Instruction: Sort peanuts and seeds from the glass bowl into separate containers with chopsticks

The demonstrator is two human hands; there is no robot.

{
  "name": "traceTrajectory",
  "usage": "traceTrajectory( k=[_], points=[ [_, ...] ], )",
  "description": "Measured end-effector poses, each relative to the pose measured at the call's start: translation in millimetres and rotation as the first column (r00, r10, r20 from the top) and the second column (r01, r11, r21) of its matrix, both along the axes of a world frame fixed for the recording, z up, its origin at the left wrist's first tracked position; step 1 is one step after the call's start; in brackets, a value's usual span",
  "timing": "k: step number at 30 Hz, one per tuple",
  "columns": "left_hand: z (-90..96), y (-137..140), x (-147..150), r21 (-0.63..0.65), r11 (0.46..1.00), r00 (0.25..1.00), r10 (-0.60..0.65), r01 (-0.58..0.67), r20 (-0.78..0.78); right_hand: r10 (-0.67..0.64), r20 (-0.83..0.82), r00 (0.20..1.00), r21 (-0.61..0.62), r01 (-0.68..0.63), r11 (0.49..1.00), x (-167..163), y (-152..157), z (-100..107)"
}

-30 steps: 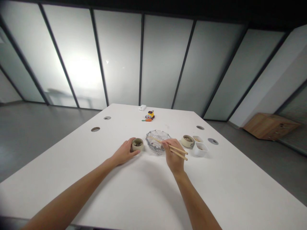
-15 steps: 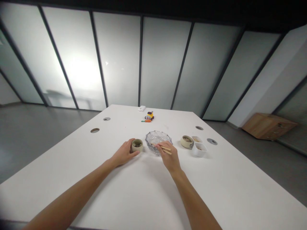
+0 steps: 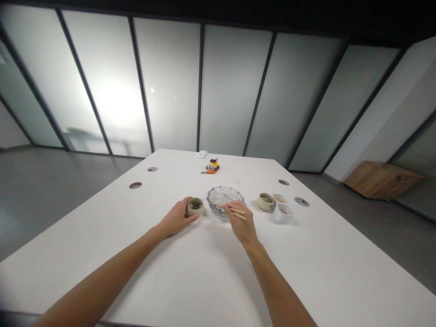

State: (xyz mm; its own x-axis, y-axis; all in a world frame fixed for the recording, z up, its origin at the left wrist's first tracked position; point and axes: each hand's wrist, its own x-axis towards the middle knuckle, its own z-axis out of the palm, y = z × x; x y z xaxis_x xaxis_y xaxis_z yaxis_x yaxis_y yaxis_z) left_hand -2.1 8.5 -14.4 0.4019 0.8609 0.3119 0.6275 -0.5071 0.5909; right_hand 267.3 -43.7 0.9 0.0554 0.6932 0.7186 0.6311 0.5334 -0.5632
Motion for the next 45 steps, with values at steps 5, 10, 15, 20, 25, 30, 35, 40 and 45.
traceTrajectory(
  k=[5, 10, 15, 20, 25, 30, 35, 40, 45],
  points=[
    [0.1, 0.1, 0.4, 0.001, 1.0, 1.0, 0.003, -0.003, 0.002, -0.009, -0.003, 1.0, 0.018, 0.009, 1.0, -0.9, -2.9, 5.2],
    [-2.1, 1.1, -0.4, 0.0, 1.0, 1.0, 0.006, -0.006, 0.013, -0.053, -0.04, 0.998, 0.058, 0.055, 0.997, 0.0, -6.4, 12.7],
    [-0.2, -1.0, 0.1, -0.005, 1.0, 1.0, 0.013, -0.013, -0.004, -0.103, -0.106, 0.989, 0.087, 0.113, 0.99, -8.7, -12.3, 20.7],
    [1.7, -2.9, 0.2, 0.002, 1.0, 1.0, 0.014, -0.014, 0.008, -0.019, -0.148, 0.989, 0.037, 0.025, 0.999, -16.3, -15.8, 24.9],
    [-0.4, -1.0, -1.4, -0.008, 1.0, 1.0, 0.011, -0.011, 0.012, -0.122, -0.173, 0.977, 0.035, 0.13, 0.991, 9.0, -9.9, 23.8],
    [0.2, -0.8, -1.3, -0.012, 1.0, 1.0, 0.004, -0.004, -0.001, -0.112, -0.126, 0.986, -0.006, 0.112, 0.994, 21.5, -0.4, 14.0],
    [2.3, -1.9, -0.8, -0.014, 1.0, 0.999, 0.002, -0.002, -0.033, -0.04, -0.058, 0.998, -0.019, 0.039, 0.999, 10.9, 4.8, 6.0],
    [1.0, -1.5, -0.5, -0.007, 1.0, 1.0, 0.007, -0.008, -0.022, -0.043, -0.031, 0.999, 0.004, 0.043, 0.999, 11.5, 5.3, 7.4],
    [-1.1, -0.5, -0.3, -0.007, 1.0, 1.0, 0.004, -0.004, -0.018, -0.187, -0.074, 0.98, 0.025, 0.189, 0.982, 31.8, 1.9, 20.4]
  ],
)
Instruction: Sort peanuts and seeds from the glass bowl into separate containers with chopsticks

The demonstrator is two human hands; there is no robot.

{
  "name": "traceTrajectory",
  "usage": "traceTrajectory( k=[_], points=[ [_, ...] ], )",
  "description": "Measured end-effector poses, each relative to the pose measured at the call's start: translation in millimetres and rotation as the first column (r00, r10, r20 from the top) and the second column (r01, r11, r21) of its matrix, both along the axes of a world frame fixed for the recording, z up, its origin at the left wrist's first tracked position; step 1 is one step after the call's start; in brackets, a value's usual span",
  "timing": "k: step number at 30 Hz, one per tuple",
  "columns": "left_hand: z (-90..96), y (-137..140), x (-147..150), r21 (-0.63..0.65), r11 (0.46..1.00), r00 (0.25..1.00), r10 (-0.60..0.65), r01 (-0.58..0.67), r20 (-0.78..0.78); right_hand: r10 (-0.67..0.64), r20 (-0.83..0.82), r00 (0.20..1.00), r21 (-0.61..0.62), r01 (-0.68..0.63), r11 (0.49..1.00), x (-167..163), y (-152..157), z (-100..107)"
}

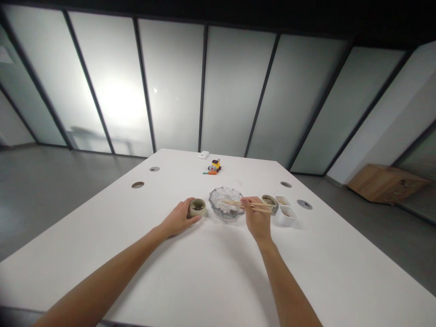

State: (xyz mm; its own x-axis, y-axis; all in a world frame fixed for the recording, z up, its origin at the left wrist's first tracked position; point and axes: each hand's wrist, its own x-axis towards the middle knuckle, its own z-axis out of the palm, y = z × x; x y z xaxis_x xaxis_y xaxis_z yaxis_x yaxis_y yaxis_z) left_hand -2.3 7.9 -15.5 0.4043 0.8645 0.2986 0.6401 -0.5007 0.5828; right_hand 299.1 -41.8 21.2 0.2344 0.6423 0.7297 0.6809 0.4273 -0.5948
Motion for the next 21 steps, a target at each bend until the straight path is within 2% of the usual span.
traceTrajectory(
  k=[3, 7, 11, 17, 21],
  points=[
    [-1.5, 1.0, -0.1, 0.004, 1.0, 1.0, 0.006, -0.006, -0.003, -0.019, -0.04, 0.999, -0.083, 0.015, 0.996, 10.9, 1.2, 7.1],
    [-1.5, 1.1, -0.4, 0.002, 1.0, 1.0, 0.006, -0.006, -0.003, 0.052, -0.06, 0.997, -0.21, -0.064, 0.976, 14.6, 9.4, 8.8],
    [0.2, 0.3, -1.0, 0.0, 1.0, 1.0, -0.009, 0.009, -0.013, 0.066, -0.032, 0.997, -0.193, -0.071, 0.979, 15.4, 16.0, 4.3],
    [-3.4, 3.2, -1.9, 0.007, 1.0, 1.0, -0.004, 0.004, 0.007, 0.004, -0.05, 0.999, -0.135, -0.01, 0.991, 25.1, 14.9, 1.6],
    [-5.5, 3.9, -1.6, 0.007, 1.0, 1.0, 0.004, -0.004, 0.008, 0.031, -0.028, 0.999, -0.116, -0.034, 0.993, 21.7, 11.6, 2.3]
  ],
)
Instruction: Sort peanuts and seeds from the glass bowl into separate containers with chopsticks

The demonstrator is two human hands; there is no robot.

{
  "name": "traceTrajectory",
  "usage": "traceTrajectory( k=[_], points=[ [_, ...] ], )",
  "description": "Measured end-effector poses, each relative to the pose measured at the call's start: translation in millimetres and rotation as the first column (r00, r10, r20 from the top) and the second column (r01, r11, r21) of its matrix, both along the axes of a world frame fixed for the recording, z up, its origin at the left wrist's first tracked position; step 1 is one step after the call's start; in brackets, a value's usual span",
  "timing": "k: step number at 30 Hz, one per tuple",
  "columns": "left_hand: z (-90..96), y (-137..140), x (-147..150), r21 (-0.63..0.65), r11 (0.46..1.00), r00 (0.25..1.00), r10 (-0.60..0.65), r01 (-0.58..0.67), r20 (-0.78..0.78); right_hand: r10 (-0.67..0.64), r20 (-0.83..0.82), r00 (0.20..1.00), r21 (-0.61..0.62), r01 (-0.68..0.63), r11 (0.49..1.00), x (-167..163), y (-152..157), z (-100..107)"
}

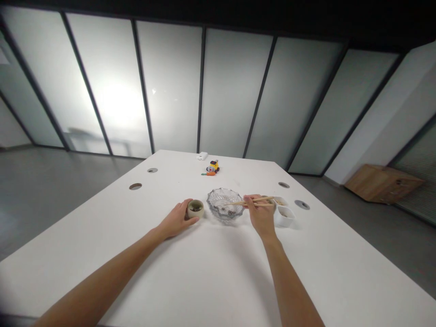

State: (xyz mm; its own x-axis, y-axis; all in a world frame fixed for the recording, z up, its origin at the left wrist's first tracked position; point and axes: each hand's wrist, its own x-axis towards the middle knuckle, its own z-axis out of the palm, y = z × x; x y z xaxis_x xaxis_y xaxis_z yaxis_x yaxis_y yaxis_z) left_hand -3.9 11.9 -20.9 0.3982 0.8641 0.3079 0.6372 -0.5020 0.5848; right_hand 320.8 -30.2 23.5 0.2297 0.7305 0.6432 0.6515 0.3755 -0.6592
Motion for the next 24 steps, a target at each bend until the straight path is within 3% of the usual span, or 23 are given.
traceTrajectory(
  k=[8, 18, 24],
  points=[
    [-0.5, 0.7, 1.6, -0.005, 1.0, 1.0, 0.004, -0.004, -0.006, 0.082, 0.103, 0.991, 0.006, -0.083, 0.997, -16.7, -4.8, 0.8],
    [-0.4, 0.6, 1.1, 0.004, 1.0, 1.0, 0.008, -0.008, -0.014, 0.067, 0.111, 0.992, 0.02, -0.07, 0.997, -12.5, -7.3, -0.9],
    [-0.6, 0.2, 0.7, 0.007, 1.0, 1.0, 0.006, -0.006, -0.003, 0.129, 0.118, 0.985, 0.013, -0.132, 0.991, -13.6, -8.3, -2.1]
  ],
)
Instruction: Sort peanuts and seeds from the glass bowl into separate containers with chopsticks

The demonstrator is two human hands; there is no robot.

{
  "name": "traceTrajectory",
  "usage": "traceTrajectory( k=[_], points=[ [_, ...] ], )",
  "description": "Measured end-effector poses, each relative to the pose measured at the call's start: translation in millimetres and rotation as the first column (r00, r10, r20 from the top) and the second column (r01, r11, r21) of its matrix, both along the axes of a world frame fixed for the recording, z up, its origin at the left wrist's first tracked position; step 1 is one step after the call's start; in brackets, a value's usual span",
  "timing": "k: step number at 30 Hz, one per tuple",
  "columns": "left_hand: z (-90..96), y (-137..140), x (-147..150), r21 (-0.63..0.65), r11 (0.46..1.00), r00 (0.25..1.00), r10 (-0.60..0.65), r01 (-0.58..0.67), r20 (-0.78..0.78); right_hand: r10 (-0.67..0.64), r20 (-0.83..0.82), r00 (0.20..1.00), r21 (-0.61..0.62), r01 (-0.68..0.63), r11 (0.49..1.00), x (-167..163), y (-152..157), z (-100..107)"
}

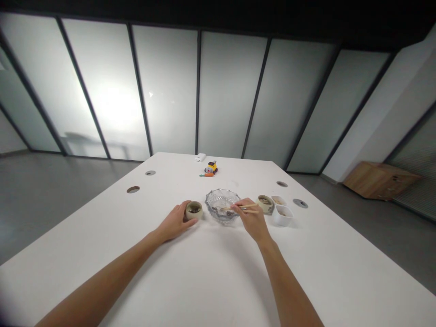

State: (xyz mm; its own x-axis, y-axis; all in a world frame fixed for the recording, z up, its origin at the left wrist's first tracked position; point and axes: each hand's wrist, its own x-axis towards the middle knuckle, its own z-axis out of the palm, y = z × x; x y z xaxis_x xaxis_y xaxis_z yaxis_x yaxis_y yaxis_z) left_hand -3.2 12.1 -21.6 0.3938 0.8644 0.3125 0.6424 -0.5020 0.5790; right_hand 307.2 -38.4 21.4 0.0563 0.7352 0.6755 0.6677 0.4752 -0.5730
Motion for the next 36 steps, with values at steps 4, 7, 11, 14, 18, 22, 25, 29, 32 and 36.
traceTrajectory(
  k=[4, 7, 11, 14, 18, 22, 25, 29, 32, 36],
  points=[
    [0.2, 0.2, 0.0, -0.002, 1.0, 1.0, -0.003, 0.003, -0.003, 0.027, 0.006, 1.0, 0.003, -0.027, 1.0, -1.4, 0.5, -1.0],
    [0.9, 0.0, 0.3, -0.004, 1.0, 1.0, -0.001, 0.001, -0.016, 0.031, 0.007, 0.999, 0.013, -0.031, 0.999, -1.3, 0.7, -2.2],
    [2.2, -0.6, 0.6, -0.005, 1.0, 1.0, -0.003, 0.003, -0.008, 0.016, -0.005, 1.0, 0.036, -0.015, 0.999, 0.2, -0.2, -3.4],
    [2.6, -1.1, 0.3, -0.005, 1.0, 1.0, -0.001, 0.001, -0.011, 0.002, -0.014, 1.0, 0.048, -0.002, 0.999, 1.7, -2.0, -3.5],
    [2.2, -1.4, 0.2, -0.005, 1.0, 1.0, 0.006, -0.006, -0.028, 0.006, -0.003, 1.0, 0.038, -0.006, 0.999, 1.7, -4.1, -3.0],
    [1.3, -0.4, 0.8, 0.001, 1.0, 0.999, -0.003, 0.003, -0.032, 0.009, 0.005, 1.0, 0.031, -0.01, 0.999, -0.3, -4.9, -2.7],
    [0.4, 0.7, 1.2, 0.001, 1.0, 1.0, -0.002, 0.002, -0.027, 0.008, 0.005, 1.0, 0.028, -0.009, 1.0, -1.1, -5.5, -2.4],
    [-0.3, 1.3, 1.3, -0.011, 1.0, 1.0, 0.002, -0.002, -0.016, 0.006, -0.003, 1.0, 0.023, -0.006, 1.0, -1.0, -6.8, -2.9],
    [-0.2, 1.0, 1.3, -0.015, 1.0, 1.0, 0.002, -0.003, -0.016, -0.003, -0.013, 1.0, 0.025, 0.003, 1.0, -0.7, -7.2, -4.1],
    [-0.9, 0.8, 0.8, -0.014, 1.0, 1.0, 0.003, -0.003, -0.008, -0.003, -0.018, 1.0, 0.032, 0.004, 0.999, -0.8, -7.0, -5.0]
  ],
)
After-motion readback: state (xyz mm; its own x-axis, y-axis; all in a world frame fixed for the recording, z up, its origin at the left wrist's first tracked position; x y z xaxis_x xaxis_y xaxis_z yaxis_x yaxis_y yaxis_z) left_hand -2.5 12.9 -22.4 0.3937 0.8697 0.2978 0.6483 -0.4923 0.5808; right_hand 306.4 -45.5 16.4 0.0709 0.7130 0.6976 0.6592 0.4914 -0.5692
